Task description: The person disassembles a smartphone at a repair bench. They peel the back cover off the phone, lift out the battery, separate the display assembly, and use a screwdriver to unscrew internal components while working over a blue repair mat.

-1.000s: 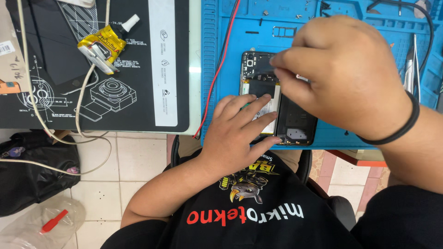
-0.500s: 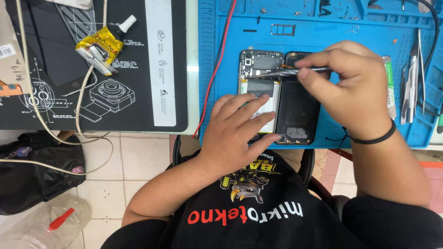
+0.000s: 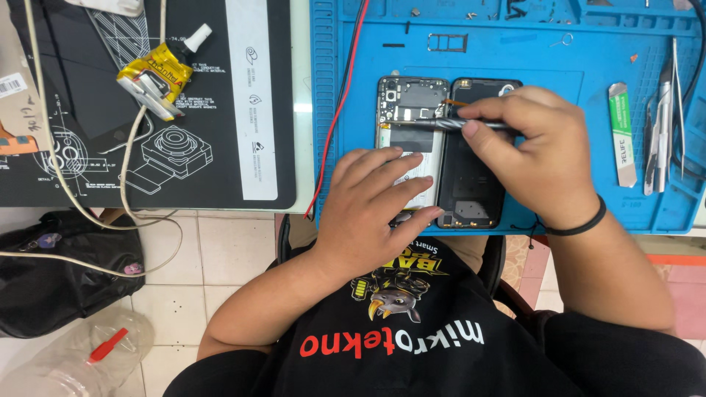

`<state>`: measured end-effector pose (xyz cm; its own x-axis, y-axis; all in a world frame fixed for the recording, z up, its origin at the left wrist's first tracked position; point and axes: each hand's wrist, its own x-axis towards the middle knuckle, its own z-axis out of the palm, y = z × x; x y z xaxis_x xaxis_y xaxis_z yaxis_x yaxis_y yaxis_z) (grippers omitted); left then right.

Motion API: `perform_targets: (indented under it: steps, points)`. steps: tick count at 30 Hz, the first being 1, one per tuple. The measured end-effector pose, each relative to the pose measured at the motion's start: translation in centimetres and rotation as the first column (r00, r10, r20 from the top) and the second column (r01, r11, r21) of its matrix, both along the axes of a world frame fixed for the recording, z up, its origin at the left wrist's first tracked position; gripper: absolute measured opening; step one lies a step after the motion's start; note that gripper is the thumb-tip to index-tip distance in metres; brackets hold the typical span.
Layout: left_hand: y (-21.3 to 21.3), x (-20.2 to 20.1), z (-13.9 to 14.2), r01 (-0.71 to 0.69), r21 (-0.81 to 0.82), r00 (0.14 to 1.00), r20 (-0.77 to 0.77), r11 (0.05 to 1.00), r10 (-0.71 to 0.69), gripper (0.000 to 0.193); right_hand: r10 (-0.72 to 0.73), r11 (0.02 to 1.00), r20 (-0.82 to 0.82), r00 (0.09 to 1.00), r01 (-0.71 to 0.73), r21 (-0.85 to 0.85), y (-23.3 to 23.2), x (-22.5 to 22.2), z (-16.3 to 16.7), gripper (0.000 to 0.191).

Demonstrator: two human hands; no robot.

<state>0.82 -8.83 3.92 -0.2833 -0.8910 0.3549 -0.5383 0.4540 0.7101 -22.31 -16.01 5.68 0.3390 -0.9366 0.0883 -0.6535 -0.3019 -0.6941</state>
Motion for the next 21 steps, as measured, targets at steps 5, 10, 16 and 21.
perform_targets:
  steps: [5, 10, 16, 21]
  points:
    - [-0.1, 0.0, 0.1, 0.012, 0.006, 1.0, -0.006, 1.0, -0.012, 0.031, 0.013, 1.0, 0.006, 1.0, -0.013, 0.007, 0.3, 0.2, -0.4, 0.01]
    - [0.0, -0.1, 0.2, 0.004, 0.01, 1.0, 0.001, 1.0, -0.004, 0.03, 0.053, 0.991, -0.083, 0.995, -0.063, -0.117, -0.2, 0.9, 2.0, 0.008]
    - [-0.1, -0.1, 0.1, 0.006, 0.001, 1.0, 0.006, 1.0, -0.006, 0.031, 0.252, 0.87, -0.28, 0.926, -0.344, -0.354, -1.9, 2.5, 5.2, 0.013]
    - [0.0, -0.1, 0.1, -0.001, -0.01, 1.0, -0.007, 1.0, 0.001, 0.031, 0.286, 0.934, -0.382, 0.879, -0.345, -0.094, -3.0, 1.9, 5.3, 0.014]
